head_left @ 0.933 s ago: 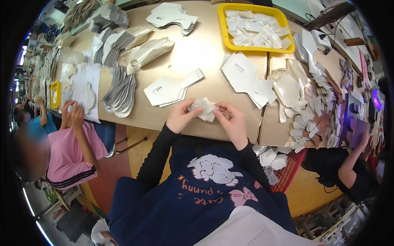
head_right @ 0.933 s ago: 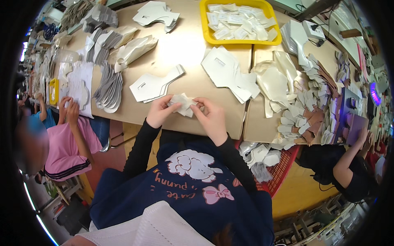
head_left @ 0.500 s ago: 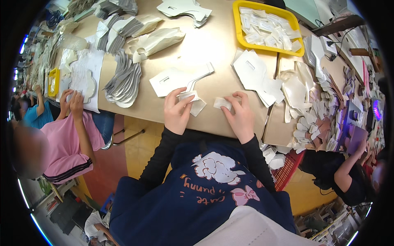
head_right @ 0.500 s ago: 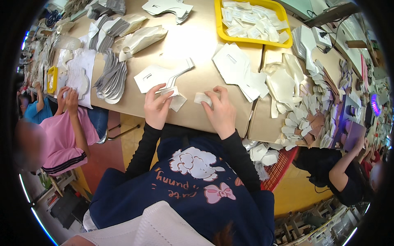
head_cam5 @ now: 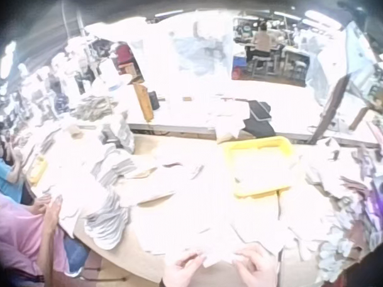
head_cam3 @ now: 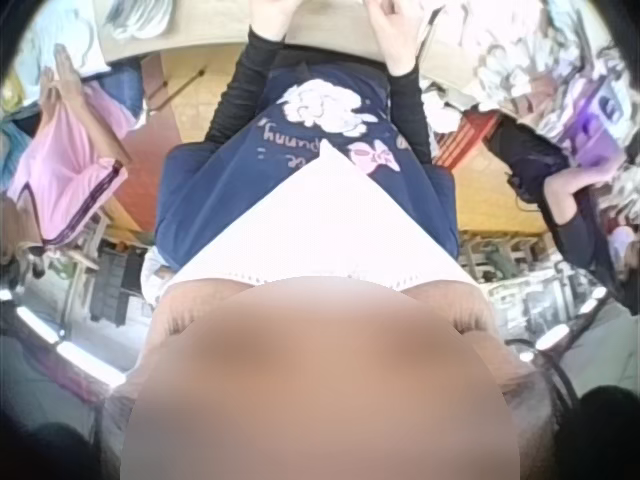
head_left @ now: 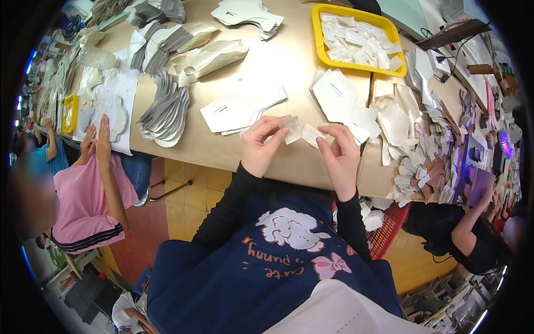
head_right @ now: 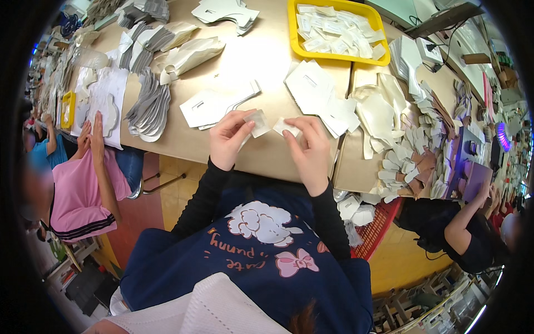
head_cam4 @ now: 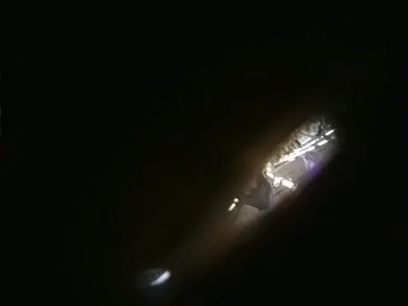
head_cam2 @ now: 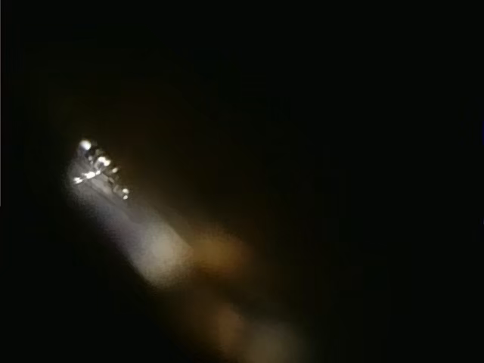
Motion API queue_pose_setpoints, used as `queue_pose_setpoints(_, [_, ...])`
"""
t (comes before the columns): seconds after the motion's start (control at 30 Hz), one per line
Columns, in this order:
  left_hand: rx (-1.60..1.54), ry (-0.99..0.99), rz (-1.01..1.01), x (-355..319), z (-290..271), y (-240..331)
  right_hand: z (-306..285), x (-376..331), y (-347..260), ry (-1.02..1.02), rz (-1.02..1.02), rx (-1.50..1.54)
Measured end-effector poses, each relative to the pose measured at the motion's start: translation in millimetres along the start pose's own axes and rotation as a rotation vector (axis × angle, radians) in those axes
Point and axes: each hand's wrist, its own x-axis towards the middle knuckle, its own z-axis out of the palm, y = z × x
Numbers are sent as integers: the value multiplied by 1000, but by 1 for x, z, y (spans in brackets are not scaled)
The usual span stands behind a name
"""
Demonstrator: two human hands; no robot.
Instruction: The person repeatedly picks small white fabric pieces and rectangular inserts from a table, folds the fabric around the inserts, and places the assembled units into a yellow tray. The person handles items one at a time and continues the same folding and placement cycle throughout the clip.
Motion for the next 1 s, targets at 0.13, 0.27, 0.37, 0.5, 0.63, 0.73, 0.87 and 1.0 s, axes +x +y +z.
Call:
queue_pose_setpoints(0.13, [211, -122, 209, -9, 21, 12, 0, -10, -14, -88, 69, 227])
queue_pose_setpoints(0.27, [81, -268, 252, -11, 27, 20, 5, -9, -15, 28, 137, 588])
queue_pose_setpoints(0.37, [-20, -337, 186, -10, 21, 23, -7, -15, -19, -16, 238, 666])
queue_pose_setpoints(0.5, [-128, -403, 47, -8, 18, 22, -20, -21, -23, -63, 336, 703])
queue_pose_setpoints(0.63, [-239, -408, 40, -6, 24, 22, -21, -22, -21, -84, 232, 670])
queue_pose_setpoints(0.73, [-109, -375, 121, -6, 27, 22, -20, -24, -19, -71, 171, 639])
queue_pose_setpoints(0.87, [166, -310, 349, -6, 27, 22, -20, -25, -18, -62, 173, 577])
queue_pose_setpoints(1.0, [318, -287, 522, -3, 26, 20, -21, -25, -19, -35, 147, 483])
